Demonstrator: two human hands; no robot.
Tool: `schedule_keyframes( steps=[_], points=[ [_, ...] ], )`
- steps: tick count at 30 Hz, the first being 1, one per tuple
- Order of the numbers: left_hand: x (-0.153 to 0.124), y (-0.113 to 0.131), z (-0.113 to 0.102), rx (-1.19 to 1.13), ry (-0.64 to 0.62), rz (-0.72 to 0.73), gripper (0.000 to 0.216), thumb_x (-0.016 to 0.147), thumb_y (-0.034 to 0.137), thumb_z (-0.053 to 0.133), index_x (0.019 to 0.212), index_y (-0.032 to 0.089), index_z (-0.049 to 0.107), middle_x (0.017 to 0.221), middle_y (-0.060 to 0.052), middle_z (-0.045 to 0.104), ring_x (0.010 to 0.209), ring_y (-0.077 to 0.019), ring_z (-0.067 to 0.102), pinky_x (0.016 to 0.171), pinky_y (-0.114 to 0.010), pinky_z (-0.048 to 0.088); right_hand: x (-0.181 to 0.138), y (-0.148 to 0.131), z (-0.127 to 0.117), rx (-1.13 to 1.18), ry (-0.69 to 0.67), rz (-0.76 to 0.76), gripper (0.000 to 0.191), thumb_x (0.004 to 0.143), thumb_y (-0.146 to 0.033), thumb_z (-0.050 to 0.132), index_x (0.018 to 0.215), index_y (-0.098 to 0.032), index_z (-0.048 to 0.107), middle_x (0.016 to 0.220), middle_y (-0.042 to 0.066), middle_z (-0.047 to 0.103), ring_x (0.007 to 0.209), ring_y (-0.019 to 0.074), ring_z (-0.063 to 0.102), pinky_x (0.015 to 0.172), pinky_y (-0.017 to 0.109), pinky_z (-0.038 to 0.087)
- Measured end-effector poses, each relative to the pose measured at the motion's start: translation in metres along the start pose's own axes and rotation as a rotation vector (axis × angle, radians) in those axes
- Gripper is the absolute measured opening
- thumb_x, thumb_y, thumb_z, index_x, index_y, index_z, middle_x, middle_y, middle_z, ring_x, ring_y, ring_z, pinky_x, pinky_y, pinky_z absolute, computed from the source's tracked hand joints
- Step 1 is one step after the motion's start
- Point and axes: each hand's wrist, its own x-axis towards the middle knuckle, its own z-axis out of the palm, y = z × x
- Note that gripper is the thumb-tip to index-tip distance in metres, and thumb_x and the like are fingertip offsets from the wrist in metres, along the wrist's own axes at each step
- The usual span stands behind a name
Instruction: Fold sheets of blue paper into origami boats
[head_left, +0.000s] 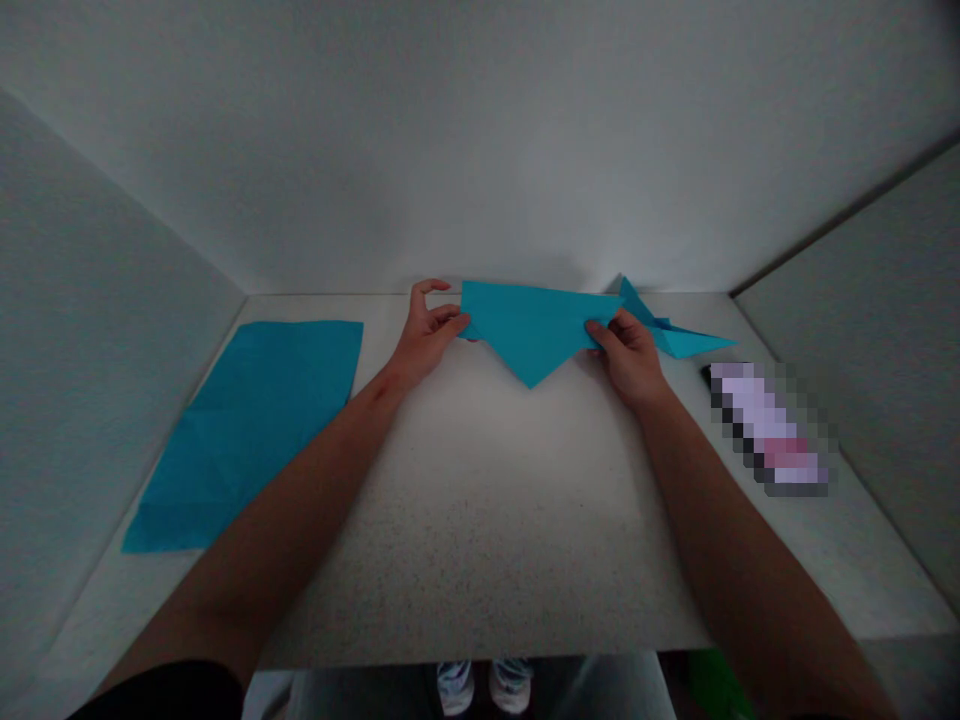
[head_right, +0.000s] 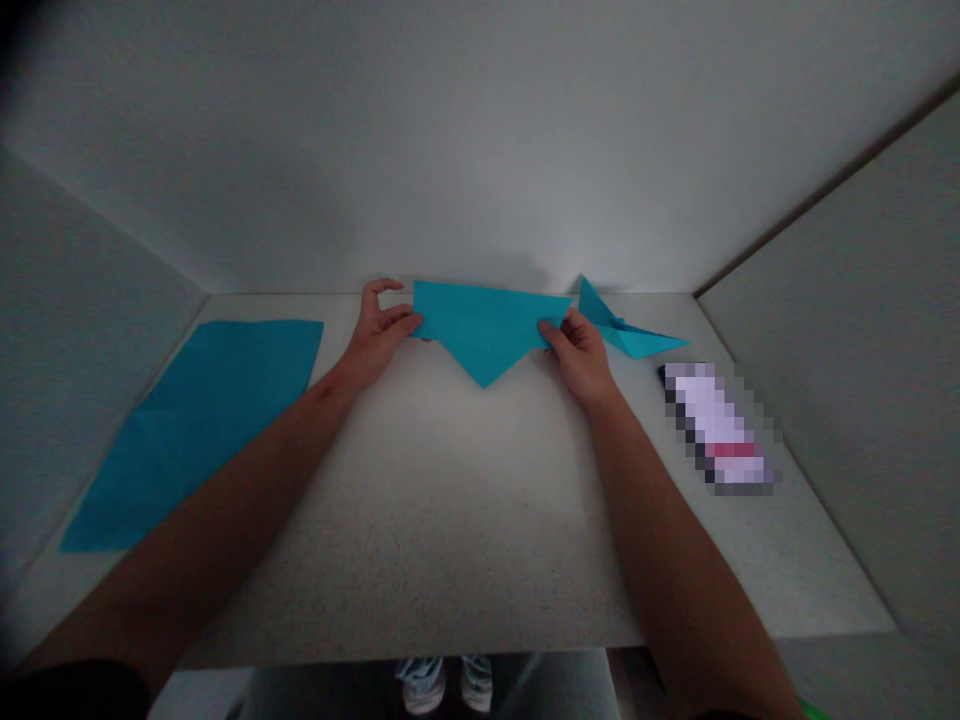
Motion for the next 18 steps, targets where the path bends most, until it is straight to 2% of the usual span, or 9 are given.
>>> schedule_keyframes(
  steps=[2,5,8,12,15,18],
  points=[
    [0.0,0.003,0.001,-0.037,-0.004,0.006,0.053,0.083,0.028,0.083,0.128,0.032,0.055,0.095,0.006,0.076,0.075,-0.0126,0.073,0.081,-0.031,0.064,0.001,0.0,0.0,-0.002,0.025,-0.016,0.042,0.085,-0.064,0.094,0.103,-0.031,0.077,0.097,0.0,0.078,0.077,0.0184,0.069,0.062,0.031,0.057],
    [0.001,0.005,0.001,-0.07,-0.025,0.002,0.035,0.077,0.024,0.078,0.111,0.026,0.067,0.105,0.0,0.081,0.085,-0.0141,0.077,0.089,-0.033,0.065,0.003,0.001,-0.001,-0.011,0.048,-0.032,0.041,0.086,-0.065,0.093,0.102,-0.031,0.075,0.09,-0.001,0.073,0.071,0.0171,0.062,0.056,0.029,0.051],
    [0.002,0.005,-0.001,-0.016,-0.032,0.0,0.024,0.076,0.026,0.081,0.098,0.023,0.075,0.104,-0.002,0.083,0.091,-0.0169,0.079,0.09,-0.033,0.065,0.004,0.002,-0.001,-0.017,0.053,-0.033,0.042,0.085,-0.067,0.093,0.1,-0.031,0.075,0.089,0.0,0.071,0.069,0.0166,0.06,0.055,0.029,0.05],
    [0.0,0.007,-0.002,0.028,-0.078,-0.04,0.035,0.075,0.035,0.091,0.106,0.021,0.083,0.104,-0.005,0.086,0.091,-0.0194,0.08,0.087,-0.034,0.065,0.004,0.002,-0.001,0.003,0.055,-0.025,0.044,0.083,-0.067,0.095,0.1,-0.031,0.075,0.091,0.0,0.073,0.069,0.0162,0.061,0.055,0.029,0.05],
    [-0.002,0.011,-0.002,0.001,-0.128,-0.094,0.049,0.074,0.042,0.098,0.115,0.02,0.084,0.102,-0.007,0.087,0.092,-0.0215,0.082,0.088,-0.036,0.067,0.003,0.0,0.0,-0.001,0.05,-0.016,0.045,0.082,-0.066,0.096,0.101,-0.031,0.076,0.092,0.0,0.075,0.07,0.0167,0.063,0.055,0.029,0.051],
    [-0.002,0.011,-0.002,0.029,-0.116,-0.11,0.05,0.076,0.049,0.1,0.113,0.019,0.083,0.097,-0.007,0.085,0.089,-0.0212,0.082,0.084,-0.035,0.067,0.002,-0.002,0.0,-0.007,0.035,-0.008,0.045,0.082,-0.065,0.096,0.103,-0.031,0.076,0.094,0.0,0.077,0.073,0.0177,0.066,0.057,0.029,0.054]
  ],
)
